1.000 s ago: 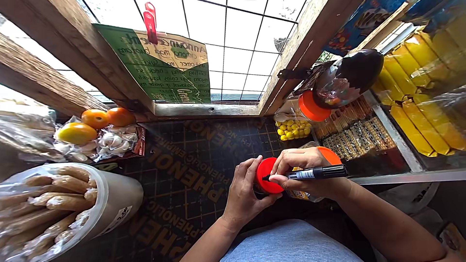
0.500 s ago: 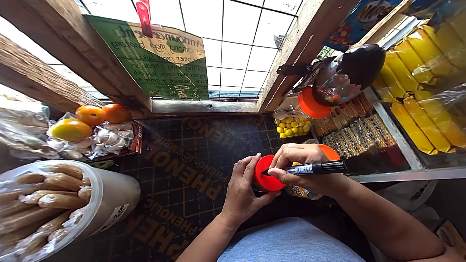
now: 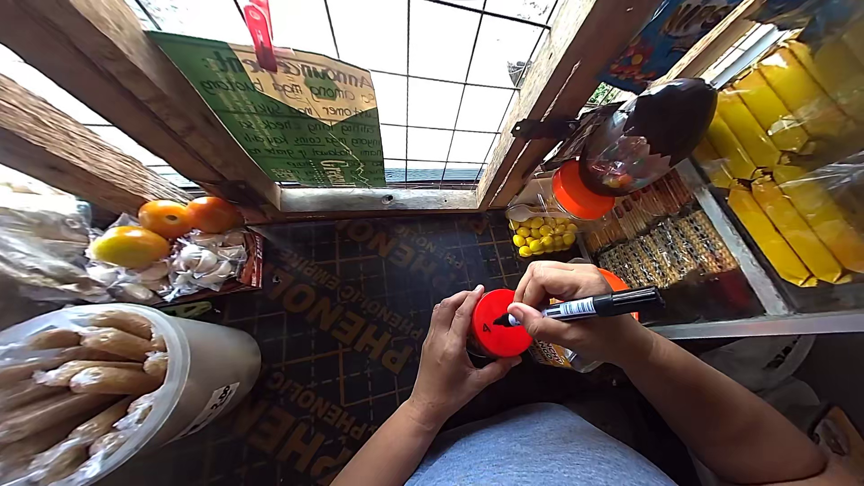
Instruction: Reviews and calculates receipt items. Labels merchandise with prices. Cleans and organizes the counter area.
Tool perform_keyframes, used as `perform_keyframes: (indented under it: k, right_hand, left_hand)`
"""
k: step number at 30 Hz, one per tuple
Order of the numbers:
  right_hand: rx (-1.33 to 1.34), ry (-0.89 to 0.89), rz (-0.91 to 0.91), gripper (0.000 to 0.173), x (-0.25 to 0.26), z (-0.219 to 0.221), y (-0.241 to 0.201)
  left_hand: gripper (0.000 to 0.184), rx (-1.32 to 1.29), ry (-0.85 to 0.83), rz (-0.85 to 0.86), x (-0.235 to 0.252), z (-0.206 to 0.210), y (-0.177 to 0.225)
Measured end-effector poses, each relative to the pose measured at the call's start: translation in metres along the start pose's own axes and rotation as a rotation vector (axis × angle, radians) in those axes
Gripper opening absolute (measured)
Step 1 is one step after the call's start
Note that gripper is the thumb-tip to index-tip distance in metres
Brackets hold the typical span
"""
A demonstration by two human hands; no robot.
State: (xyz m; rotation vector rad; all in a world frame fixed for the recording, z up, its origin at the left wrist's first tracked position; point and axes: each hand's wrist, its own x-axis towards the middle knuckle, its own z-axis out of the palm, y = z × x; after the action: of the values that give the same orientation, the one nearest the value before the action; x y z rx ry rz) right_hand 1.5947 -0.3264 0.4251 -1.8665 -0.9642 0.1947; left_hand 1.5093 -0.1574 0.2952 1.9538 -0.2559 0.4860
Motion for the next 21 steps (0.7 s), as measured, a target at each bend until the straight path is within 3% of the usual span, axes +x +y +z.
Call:
perform_keyframes:
  k: [21]
  right_hand:
    - [-0.009,-0.028,0.01,0.018,-0.0009,0.0001,-0.0008]
  left_hand:
    - [0.091,-0.013,0.001,0.0,-0.0001,-0.0003,0.0002]
